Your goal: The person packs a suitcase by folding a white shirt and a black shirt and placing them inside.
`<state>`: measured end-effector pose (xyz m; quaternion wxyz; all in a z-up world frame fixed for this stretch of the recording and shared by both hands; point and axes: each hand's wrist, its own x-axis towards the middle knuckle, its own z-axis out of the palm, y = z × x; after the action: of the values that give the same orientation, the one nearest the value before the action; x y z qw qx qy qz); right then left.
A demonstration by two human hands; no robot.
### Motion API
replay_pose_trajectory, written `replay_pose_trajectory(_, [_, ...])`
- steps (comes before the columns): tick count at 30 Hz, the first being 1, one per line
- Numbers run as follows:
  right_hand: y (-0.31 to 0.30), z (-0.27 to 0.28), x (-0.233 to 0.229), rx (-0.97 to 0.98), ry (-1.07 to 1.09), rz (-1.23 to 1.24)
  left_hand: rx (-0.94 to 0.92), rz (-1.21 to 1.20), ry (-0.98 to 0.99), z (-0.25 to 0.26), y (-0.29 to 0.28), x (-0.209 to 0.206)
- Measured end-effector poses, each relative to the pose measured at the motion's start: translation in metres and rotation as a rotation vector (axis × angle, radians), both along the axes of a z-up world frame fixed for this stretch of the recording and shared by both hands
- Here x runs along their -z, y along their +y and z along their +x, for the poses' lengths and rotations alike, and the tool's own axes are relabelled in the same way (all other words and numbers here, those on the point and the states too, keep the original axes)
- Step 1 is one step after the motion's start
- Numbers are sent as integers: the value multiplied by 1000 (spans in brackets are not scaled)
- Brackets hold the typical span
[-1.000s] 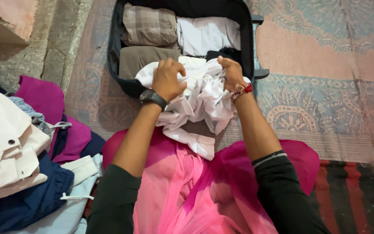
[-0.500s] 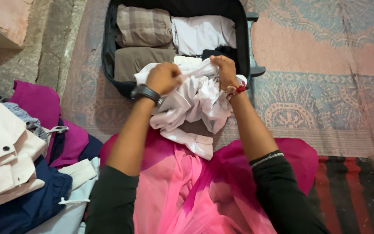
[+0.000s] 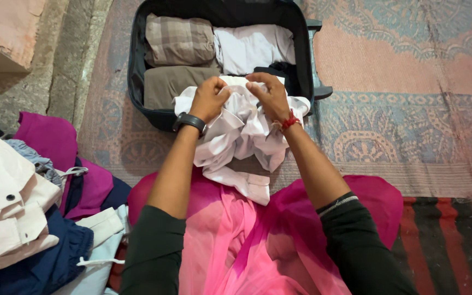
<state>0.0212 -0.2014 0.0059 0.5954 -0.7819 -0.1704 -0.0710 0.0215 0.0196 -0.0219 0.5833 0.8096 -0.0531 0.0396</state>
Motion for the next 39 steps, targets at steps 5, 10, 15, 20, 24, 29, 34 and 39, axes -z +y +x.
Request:
replay_pose_trajectory(5, [7,-1,2,-48,13,-123,70,-139,70,-5,-10,-7])
replay_pose_trajectory(10, [8,6,10,-67,3,-186,108,-191,54,-4,-14,3])
replay_pose_trajectory(15, [10,4,3,-62,37,-261,105,-163,121,4,-12,8])
replay_pose_trajectory(20, [14,-5,0,82,-188,-336,31,228,111,2,-16,-5])
replay_pose_trajectory(24, [14,-10,0,113,-191,-356,31,304,189,-7,-19,-16])
replay_pose_trajectory(29, [15,-16,3,76,-264,-376,-5,365,219,-16,-22,-28])
replay_pose_trajectory(34, [14,-14,6,54,-224,-537,-43,450,291,-20,-26,-31])
replay_pose_trajectory(39, [5,8,20,-88,159,-373,-52,426,261,-23,-26,-30])
